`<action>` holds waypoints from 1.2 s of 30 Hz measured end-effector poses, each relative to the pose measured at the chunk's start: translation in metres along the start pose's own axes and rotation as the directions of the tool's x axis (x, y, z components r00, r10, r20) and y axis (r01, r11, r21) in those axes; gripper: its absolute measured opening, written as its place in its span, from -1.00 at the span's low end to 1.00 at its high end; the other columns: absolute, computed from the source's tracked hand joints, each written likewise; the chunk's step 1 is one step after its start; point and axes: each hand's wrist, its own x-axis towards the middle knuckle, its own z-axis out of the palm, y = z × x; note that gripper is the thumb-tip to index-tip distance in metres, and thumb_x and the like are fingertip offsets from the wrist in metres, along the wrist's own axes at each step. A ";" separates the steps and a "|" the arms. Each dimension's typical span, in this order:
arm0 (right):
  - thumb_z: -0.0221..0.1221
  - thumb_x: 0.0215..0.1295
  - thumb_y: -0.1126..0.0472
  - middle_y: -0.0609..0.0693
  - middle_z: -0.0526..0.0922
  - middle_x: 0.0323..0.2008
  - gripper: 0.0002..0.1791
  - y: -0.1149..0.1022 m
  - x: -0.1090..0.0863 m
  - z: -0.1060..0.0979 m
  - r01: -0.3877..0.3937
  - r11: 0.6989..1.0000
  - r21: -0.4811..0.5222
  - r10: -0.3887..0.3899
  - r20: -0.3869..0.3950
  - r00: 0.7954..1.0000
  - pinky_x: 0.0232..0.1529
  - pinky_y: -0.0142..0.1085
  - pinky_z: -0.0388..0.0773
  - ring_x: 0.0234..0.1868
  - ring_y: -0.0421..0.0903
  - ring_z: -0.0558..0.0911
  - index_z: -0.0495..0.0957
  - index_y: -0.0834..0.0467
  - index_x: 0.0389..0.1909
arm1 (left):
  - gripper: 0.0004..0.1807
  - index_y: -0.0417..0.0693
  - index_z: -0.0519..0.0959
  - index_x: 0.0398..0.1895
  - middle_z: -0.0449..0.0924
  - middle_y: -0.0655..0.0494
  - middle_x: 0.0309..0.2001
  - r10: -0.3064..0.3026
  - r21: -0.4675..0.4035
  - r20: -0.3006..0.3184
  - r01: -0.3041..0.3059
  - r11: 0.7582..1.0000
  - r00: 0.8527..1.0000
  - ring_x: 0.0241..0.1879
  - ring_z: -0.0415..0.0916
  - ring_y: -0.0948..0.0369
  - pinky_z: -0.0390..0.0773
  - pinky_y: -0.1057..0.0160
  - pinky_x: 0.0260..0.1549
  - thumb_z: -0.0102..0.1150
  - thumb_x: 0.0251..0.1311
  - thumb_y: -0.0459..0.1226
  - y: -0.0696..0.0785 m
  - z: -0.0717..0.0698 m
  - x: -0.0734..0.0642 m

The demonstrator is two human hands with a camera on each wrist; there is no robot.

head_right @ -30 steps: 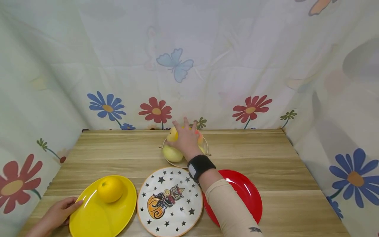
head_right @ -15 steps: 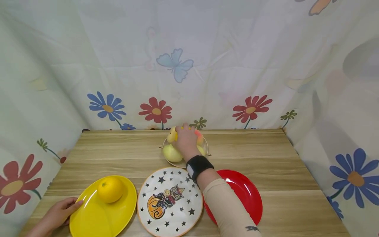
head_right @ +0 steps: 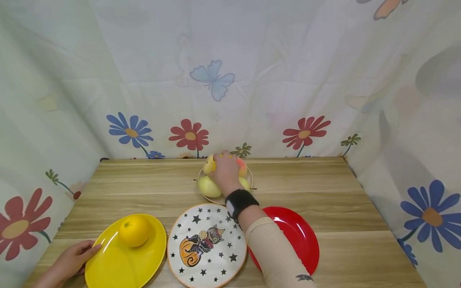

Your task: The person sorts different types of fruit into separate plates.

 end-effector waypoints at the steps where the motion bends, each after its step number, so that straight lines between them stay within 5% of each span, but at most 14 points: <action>1: 0.34 0.02 0.01 0.10 0.37 0.16 -0.48 0.000 0.000 0.000 -0.002 1.000 0.001 0.002 -0.002 1.000 -0.15 0.01 0.53 0.08 0.21 0.34 0.51 0.02 0.04 | -0.19 -0.34 0.43 0.05 0.52 0.10 -0.34 -0.001 -0.001 0.000 0.001 1.000 1.000 -0.41 0.42 0.20 0.52 0.27 -0.43 0.02 0.13 0.26 0.000 0.000 0.000; 36: 0.35 0.02 -0.02 0.07 0.36 0.19 -0.44 -0.006 0.001 -0.001 0.026 0.999 -0.032 -0.026 0.001 1.000 -0.16 0.03 0.56 0.15 0.21 0.31 0.49 -0.04 0.09 | -0.15 -0.34 0.42 0.07 0.49 0.09 -0.35 -0.001 0.008 0.001 0.001 1.000 1.000 -0.40 0.41 0.19 0.51 0.27 -0.44 0.02 0.10 0.29 -0.002 -0.001 0.001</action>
